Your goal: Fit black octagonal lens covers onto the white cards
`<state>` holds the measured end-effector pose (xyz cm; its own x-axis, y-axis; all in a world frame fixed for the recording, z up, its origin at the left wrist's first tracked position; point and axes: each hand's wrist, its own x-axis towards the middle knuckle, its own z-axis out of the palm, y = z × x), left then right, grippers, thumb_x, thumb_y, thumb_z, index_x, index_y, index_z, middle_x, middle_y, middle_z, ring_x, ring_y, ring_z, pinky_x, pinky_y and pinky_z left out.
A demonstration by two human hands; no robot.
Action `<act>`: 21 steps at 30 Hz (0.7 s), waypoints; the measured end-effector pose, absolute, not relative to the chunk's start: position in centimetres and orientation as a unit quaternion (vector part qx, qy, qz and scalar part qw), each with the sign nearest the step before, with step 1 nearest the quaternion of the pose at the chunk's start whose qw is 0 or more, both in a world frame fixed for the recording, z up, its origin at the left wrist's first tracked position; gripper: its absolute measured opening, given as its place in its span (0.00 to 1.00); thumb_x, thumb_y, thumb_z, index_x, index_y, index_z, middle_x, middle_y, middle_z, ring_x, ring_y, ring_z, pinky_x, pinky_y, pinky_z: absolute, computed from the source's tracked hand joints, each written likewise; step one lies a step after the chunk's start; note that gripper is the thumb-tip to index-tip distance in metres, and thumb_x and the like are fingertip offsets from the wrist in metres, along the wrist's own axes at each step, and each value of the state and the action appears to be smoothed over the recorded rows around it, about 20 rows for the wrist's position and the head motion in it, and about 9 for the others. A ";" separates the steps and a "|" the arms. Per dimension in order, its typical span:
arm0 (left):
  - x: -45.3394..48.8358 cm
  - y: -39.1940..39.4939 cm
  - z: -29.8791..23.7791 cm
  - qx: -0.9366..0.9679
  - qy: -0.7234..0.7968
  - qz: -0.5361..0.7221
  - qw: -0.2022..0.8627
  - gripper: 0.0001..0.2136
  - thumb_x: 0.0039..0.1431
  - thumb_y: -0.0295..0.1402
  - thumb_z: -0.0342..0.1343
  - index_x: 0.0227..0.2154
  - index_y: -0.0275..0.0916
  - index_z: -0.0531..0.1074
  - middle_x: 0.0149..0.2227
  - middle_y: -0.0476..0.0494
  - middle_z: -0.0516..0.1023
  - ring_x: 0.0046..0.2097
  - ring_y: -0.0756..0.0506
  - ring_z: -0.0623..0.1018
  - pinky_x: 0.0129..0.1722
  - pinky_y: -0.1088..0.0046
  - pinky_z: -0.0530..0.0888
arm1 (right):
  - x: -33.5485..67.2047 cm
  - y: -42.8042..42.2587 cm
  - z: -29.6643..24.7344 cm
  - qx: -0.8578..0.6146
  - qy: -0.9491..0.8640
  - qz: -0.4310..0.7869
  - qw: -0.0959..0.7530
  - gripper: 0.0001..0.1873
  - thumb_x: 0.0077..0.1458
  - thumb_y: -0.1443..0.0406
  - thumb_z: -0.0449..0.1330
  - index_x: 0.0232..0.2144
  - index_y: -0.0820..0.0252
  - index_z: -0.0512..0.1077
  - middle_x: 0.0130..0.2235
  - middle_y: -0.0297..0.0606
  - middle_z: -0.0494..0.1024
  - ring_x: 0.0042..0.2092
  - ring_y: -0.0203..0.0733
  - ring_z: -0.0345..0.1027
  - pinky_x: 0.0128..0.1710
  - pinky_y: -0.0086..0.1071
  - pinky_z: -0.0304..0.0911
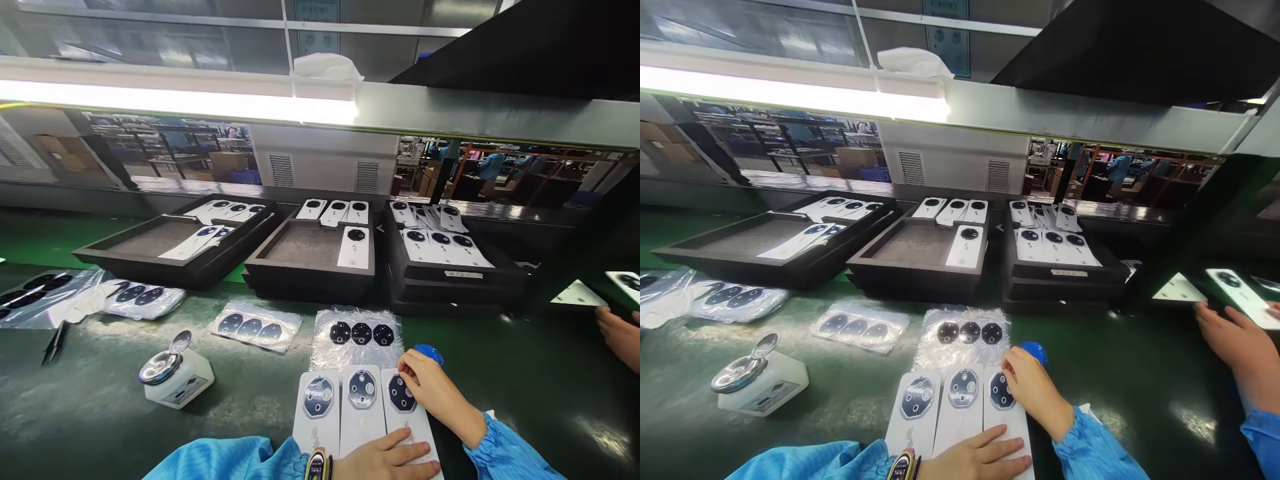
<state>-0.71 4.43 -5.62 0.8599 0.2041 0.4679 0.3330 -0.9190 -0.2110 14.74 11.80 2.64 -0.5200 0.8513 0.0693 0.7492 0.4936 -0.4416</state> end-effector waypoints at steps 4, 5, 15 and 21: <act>-0.8 4.5 -5.6 -0.958 -0.138 -0.213 0.133 0.19 0.70 0.34 0.32 0.58 0.43 0.60 0.53 0.52 0.72 0.60 0.51 0.64 0.62 0.72 0.56 | 15.0 11.6 2.4 -0.449 -0.865 0.162 0.156 0.11 0.51 0.75 0.50 0.24 0.56 0.62 0.27 0.32 0.70 0.30 0.38 0.67 0.29 0.29 0.64; -0.8 4.5 -5.6 -0.960 -0.138 -0.207 0.128 0.19 0.70 0.34 0.32 0.58 0.43 0.59 0.53 0.52 0.72 0.60 0.51 0.64 0.62 0.73 0.56 | 15.0 11.5 2.3 -0.443 -0.869 0.153 0.158 0.11 0.52 0.75 0.50 0.24 0.56 0.62 0.27 0.32 0.70 0.30 0.38 0.67 0.29 0.29 0.64; -0.8 4.3 -6.5 -0.961 -0.141 -0.207 0.120 0.20 0.70 0.34 0.31 0.58 0.40 0.61 0.57 0.55 0.67 0.62 0.51 0.60 0.63 0.71 0.54 | 14.9 11.1 -0.7 -0.399 -0.900 0.005 0.177 0.14 0.54 0.79 0.47 0.26 0.57 0.63 0.29 0.37 0.69 0.30 0.42 0.64 0.28 0.34 0.62; -0.9 4.3 -6.2 -0.971 -0.143 -0.166 0.099 0.18 0.69 0.35 0.38 0.57 0.39 0.61 0.59 0.53 0.66 0.63 0.50 0.58 0.62 0.72 0.56 | 15.0 10.9 -1.9 -0.384 -0.903 -0.052 0.184 0.16 0.49 0.82 0.45 0.27 0.58 0.63 0.29 0.38 0.68 0.32 0.44 0.63 0.27 0.34 0.60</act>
